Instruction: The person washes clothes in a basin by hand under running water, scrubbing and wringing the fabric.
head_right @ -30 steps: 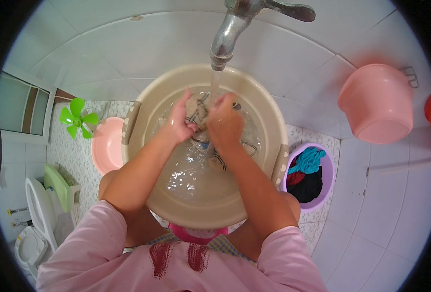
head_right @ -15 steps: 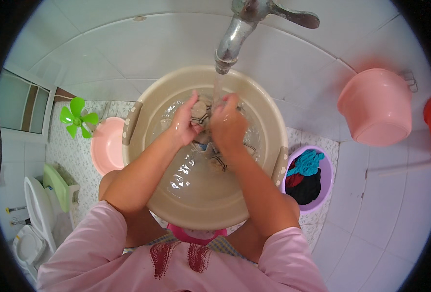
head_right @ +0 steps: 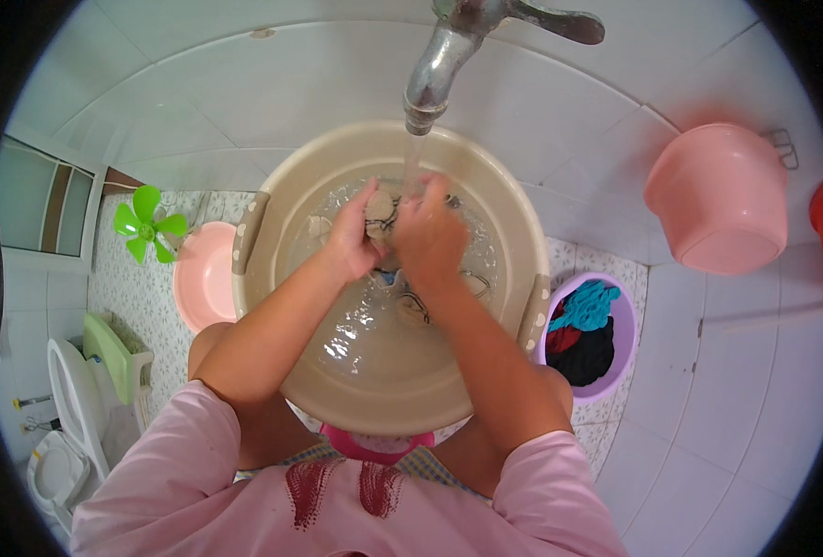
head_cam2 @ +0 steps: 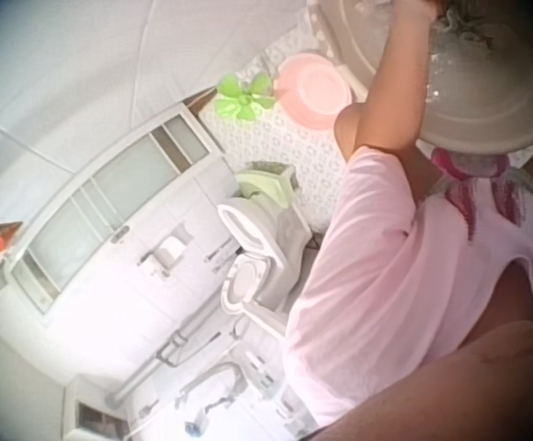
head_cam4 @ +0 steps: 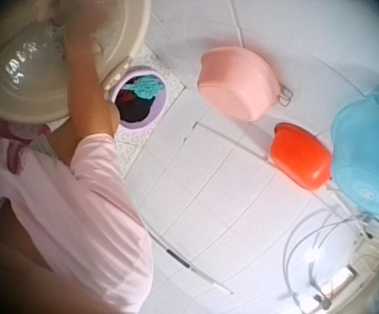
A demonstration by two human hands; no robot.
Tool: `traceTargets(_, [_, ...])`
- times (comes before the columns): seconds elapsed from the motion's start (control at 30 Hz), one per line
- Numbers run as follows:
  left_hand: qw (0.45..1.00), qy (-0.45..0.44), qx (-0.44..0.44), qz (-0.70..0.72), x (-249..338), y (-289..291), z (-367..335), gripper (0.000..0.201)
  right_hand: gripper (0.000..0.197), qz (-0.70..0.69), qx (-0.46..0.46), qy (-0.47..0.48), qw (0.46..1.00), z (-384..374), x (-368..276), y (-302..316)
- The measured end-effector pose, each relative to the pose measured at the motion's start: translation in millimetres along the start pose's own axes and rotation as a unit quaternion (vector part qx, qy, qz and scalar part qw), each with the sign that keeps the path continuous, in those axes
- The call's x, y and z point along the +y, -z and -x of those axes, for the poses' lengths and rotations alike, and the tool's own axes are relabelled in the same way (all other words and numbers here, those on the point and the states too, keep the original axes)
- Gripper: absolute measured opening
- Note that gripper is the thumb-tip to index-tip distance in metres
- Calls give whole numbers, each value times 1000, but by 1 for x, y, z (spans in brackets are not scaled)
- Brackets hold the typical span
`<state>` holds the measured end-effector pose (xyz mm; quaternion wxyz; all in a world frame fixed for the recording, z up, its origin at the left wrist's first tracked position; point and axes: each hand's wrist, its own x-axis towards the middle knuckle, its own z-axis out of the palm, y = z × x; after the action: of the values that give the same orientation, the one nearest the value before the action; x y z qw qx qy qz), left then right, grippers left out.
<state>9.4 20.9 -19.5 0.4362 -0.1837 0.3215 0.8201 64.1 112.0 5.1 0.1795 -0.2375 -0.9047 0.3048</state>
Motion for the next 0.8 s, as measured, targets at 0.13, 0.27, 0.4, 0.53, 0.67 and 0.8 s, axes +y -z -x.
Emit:
traceTargets(0.13, [992, 111, 8, 55, 2, 52, -29, 44, 27, -50, -93, 99, 989, 36, -32, -9])
traceTargets(0.27, [980, -75, -62, -176, -12, 10, -12, 42, 20, -6, -19, 48, 999, 3, -6, -13])
traceTargets(0.4, [977, -87, -49, -190, 6, -18, 19, 38, 29, 103, -102, -12, 989, -31, 36, 9])
traceTargets(0.53, [959, -132, -23, -250, 3, -5, 5, 49, 31, 55, -48, 89, 993, -36, 42, 22])
traceTargets(0.67, [934, -159, -6, -320, 1, -5, 3, 54, 41, -343, -210, -132, 906, -37, 38, 18])
traceTargets(0.8, [853, -196, 119, -469, 15, -1, 4, 69, 37, -308, -354, -161, 868, -33, 19, 35])
